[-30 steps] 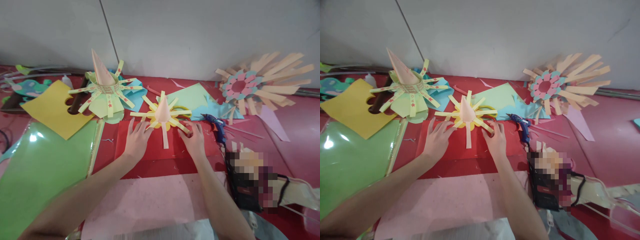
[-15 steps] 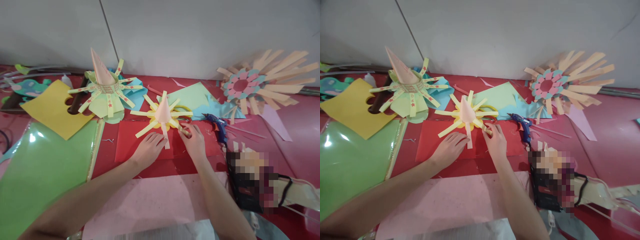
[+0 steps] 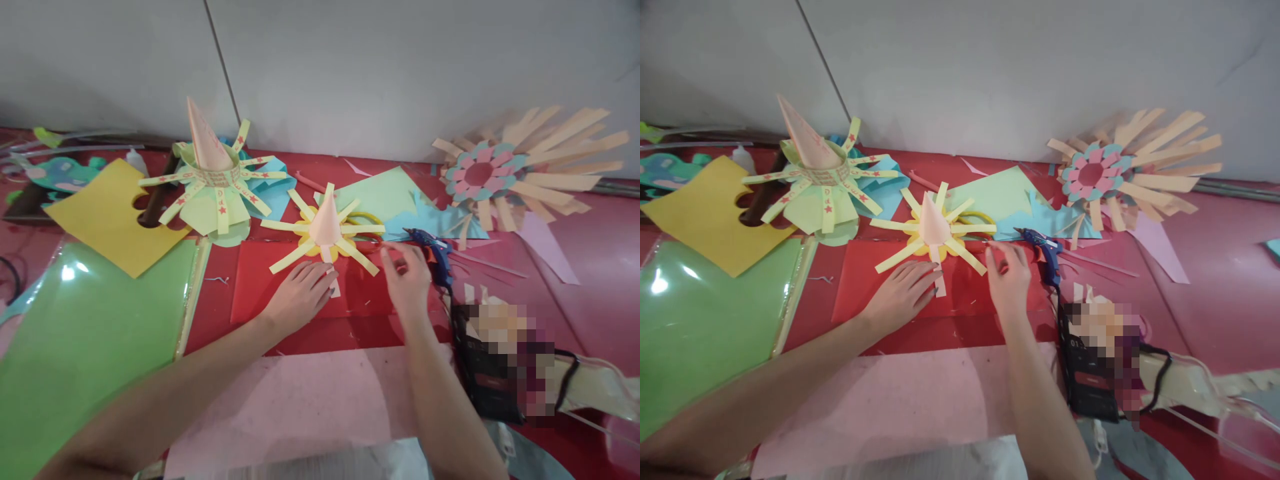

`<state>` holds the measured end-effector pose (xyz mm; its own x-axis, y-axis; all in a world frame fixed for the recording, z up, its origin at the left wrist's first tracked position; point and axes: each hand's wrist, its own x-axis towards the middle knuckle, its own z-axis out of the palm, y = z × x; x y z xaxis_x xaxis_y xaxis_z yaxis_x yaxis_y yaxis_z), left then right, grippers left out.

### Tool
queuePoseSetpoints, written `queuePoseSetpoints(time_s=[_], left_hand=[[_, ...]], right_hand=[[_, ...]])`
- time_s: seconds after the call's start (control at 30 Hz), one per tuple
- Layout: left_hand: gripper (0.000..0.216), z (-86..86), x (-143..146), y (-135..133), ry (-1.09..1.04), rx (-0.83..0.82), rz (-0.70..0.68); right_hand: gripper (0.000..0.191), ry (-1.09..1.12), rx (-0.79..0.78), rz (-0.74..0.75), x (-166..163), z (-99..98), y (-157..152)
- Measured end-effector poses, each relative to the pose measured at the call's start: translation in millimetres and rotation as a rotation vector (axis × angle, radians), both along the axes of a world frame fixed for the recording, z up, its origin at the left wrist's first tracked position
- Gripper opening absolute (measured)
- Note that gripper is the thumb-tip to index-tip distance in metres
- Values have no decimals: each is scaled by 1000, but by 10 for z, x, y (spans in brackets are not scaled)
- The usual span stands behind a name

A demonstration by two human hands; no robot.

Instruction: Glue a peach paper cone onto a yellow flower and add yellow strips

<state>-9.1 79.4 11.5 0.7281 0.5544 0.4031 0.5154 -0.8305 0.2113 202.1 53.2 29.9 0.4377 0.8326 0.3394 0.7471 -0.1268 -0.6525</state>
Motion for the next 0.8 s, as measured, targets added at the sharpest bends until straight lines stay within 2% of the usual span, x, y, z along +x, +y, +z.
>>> queuePoseSetpoints(time_s=[0.13,0.23,0.33,0.47,0.8], left_hand=[[30,-13,2,-13,77,-6,-92],[30,-26,-2,-12,92,-6,-133],[28,-27,-3,-7,89,-23,-134],[23,-12,0,-10,67,-15,-129],[17,-10,-13,-9,29,-7,-137]], right_hand=[[26,-83,53,-315,404,30,-29],[30,-108,49,-474,680,-22,-73],[34,-81,-76,-530,808,-88,-91],[47,28,-233,-568,818,-150,-60],[43,15,-331,-658,873,-288,2]])
